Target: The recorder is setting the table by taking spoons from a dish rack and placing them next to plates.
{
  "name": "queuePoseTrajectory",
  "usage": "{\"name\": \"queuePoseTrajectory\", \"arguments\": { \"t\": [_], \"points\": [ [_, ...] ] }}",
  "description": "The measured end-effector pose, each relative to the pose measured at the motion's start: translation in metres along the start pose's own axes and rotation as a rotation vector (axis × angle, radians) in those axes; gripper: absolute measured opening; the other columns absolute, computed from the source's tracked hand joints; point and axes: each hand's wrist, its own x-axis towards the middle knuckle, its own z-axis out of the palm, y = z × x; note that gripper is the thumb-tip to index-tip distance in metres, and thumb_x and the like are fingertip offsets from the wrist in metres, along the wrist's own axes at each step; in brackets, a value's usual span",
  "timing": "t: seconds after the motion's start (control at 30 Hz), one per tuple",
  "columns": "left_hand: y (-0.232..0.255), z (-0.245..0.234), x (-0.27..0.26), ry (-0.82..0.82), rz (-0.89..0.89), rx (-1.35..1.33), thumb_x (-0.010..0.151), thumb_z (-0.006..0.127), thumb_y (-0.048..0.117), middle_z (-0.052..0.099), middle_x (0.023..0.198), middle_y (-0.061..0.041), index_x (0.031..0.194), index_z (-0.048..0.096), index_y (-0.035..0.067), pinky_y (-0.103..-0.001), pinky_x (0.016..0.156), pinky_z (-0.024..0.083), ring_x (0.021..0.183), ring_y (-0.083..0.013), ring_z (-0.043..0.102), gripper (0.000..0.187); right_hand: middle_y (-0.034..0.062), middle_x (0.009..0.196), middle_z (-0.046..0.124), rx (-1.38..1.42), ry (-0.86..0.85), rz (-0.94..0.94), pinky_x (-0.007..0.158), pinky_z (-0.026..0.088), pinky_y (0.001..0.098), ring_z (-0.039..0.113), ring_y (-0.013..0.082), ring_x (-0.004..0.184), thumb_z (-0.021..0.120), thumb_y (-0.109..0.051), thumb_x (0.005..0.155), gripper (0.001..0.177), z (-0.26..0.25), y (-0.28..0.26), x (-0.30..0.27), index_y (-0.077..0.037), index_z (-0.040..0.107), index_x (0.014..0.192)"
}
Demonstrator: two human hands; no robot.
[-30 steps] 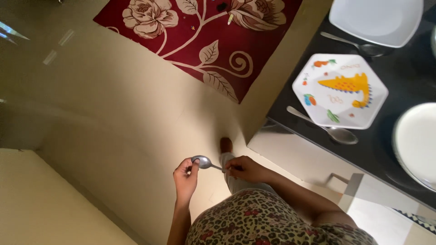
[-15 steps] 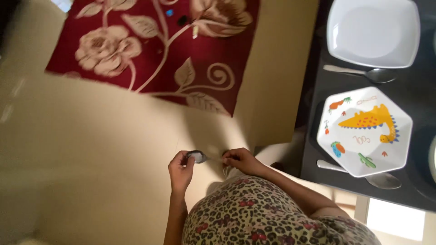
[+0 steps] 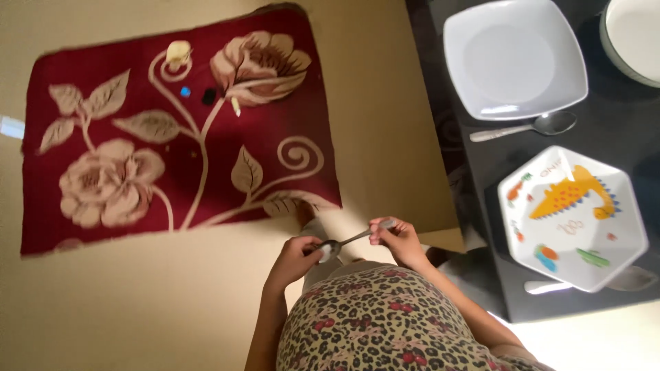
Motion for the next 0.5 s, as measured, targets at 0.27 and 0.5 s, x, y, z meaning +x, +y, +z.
{"name": "queuePoseTrajectory", "arguments": {
  "t": [0.27,0.5],
  "points": [
    [0.041,-0.130,0.128,-0.098,0.135,0.031,0.074,0.062,0.009,0.066,0.073,-0.015,0.091,0.066,0.002,-0.032,0.061,0.052,0.064,-0.0185,0.062,0.019,0.0179,0.062,0.063,0.084,0.120,-0.159,0.053,0.055,0.0262,0.063,0.0174,0.052,0.066,-0.001,0.074,0.018,0.141,-0.049,0.107,0.009,0.062,0.089],
    [0.099,-0.182,0.199,-0.098,0.210,0.012,0.075,0.062,0.006,0.066,0.074,-0.020,0.089,0.062,-0.003,-0.031,0.052,0.053,0.055,-0.0207,0.062,0.016,0.0165,0.061,0.063,0.052,0.104,-0.260,0.053,0.055,0.0277,0.062,0.0167,0.053,0.067,-0.001,0.075,0.013,0.206,-0.052,0.187,0.008,0.061,0.082]
  ]
}}
